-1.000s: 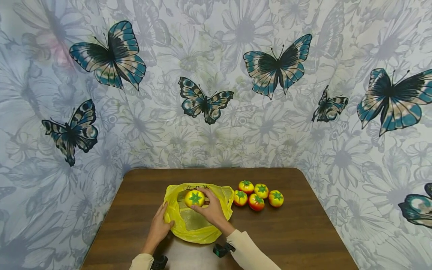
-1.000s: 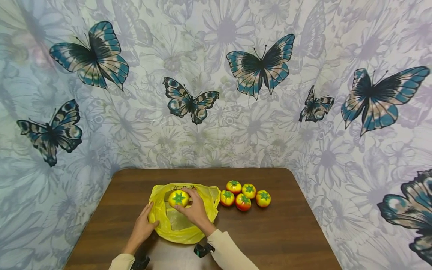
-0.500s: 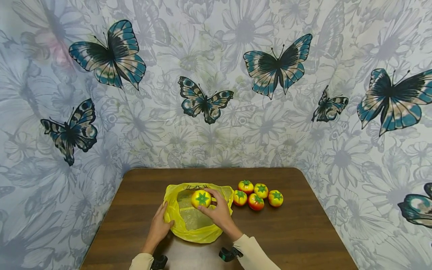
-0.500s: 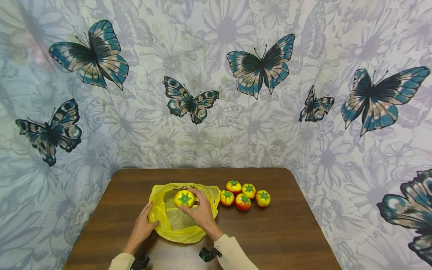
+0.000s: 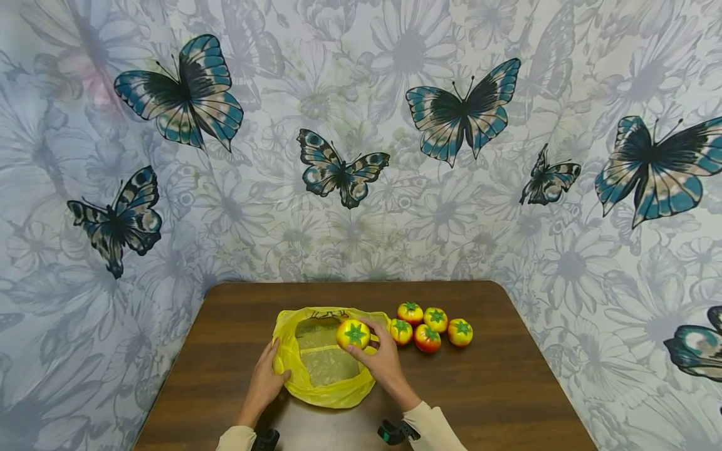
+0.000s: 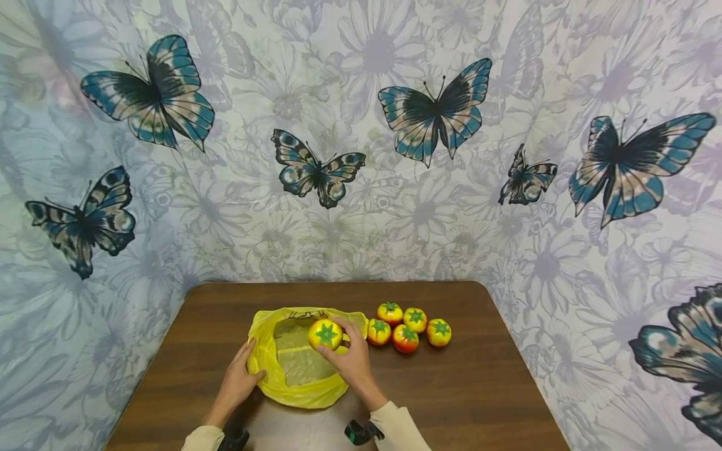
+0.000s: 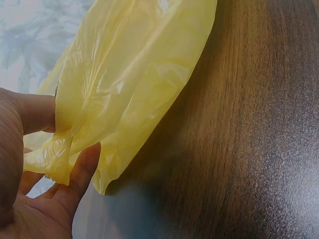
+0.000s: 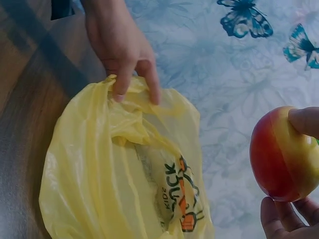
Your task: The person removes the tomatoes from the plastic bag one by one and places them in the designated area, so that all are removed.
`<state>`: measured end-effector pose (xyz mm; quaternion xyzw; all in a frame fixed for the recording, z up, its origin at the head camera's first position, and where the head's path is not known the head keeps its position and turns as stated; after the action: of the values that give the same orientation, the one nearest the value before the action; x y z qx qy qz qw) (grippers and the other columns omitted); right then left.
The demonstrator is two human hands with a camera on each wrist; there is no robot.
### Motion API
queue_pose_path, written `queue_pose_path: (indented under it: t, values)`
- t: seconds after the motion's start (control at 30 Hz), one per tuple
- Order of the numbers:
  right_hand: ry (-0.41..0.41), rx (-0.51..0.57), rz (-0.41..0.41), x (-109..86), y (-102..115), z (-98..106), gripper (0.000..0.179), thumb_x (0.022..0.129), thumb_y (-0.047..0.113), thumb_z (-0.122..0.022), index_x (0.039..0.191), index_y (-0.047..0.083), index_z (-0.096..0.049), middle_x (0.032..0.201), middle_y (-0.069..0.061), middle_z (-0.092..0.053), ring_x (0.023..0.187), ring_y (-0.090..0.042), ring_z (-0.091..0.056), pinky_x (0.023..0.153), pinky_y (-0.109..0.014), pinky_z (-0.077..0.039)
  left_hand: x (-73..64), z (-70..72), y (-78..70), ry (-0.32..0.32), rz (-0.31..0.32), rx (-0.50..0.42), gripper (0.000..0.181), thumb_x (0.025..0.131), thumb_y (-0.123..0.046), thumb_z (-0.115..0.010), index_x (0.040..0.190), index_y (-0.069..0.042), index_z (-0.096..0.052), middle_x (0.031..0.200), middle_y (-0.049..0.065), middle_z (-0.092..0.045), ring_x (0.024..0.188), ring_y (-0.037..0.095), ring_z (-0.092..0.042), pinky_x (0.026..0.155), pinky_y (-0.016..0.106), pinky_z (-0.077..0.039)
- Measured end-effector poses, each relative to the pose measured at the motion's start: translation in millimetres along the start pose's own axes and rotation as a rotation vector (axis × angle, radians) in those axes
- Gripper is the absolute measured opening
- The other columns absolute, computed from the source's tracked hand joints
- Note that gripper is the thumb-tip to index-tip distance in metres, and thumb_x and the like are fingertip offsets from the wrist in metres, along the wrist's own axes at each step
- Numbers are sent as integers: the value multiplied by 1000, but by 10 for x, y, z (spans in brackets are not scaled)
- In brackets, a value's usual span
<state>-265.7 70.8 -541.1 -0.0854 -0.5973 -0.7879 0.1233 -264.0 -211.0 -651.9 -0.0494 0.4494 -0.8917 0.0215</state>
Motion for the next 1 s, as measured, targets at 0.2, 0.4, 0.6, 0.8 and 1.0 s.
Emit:
queue_pose_path:
  t: [0.2, 0.4, 0.6, 0.8, 1.0]
  values:
    - [-61, 11, -31, -29, -73, 187, 58, 79, 24, -81, 132, 16, -58, 129, -6, -58, 111, -19, -55, 88, -28, -54, -14, -3, -1, 5, 5, -4, 84, 79, -2, -71, 152, 1, -30, 157, 28, -27, 141, 49, -32, 113, 61, -32]
    - [-109, 7, -64, -73, -144, 326, 61, 79, 15, -81, 135, 11, -56, 129, -10, -57, 109, -22, -58, 85, -23, -55, -18, 3, -17, 0, 3, 0, 84, 79, -3, -71, 152, 1, -30, 157, 28, -27, 141, 49, -33, 112, 62, -33]
    - [-137, 4, -51, -178, 73, 462, 59, 79, 8, -79, 132, -2, -56, 124, -18, -59, 103, -22, -60, 83, -23, -55, -18, 3, -20, 2, 4, -4, 84, 79, -3, -71, 152, 2, -29, 157, 28, -27, 140, 50, -33, 112, 62, -32]
    - [-177, 2, -84, -216, -80, 554, 58, 77, 12, -82, 130, 4, -59, 121, -14, -61, 102, -20, -57, 83, -32, -55, -2, -11, -9, 10, 5, -7, 85, 80, -3, -71, 153, 1, -28, 157, 28, -26, 141, 50, -32, 113, 62, -32]
    - [-218, 26, -108, -228, -476, 639, 61, 75, 14, -84, 131, 10, -59, 123, -11, -60, 104, -20, -58, 84, -27, -54, 0, -29, 13, 7, 7, -16, 85, 79, -3, -71, 153, 1, -28, 158, 28, -26, 141, 49, -32, 113, 61, -32]
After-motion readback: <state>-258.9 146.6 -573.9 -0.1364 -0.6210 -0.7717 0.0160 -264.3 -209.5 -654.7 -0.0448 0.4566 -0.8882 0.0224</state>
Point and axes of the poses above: each hand's wrist, its own x-axis towards the middle knuckle, its own z-axis out of the back of the hand, y = z × x, the point moved 10 cm from there along x, towards the middle knuckle
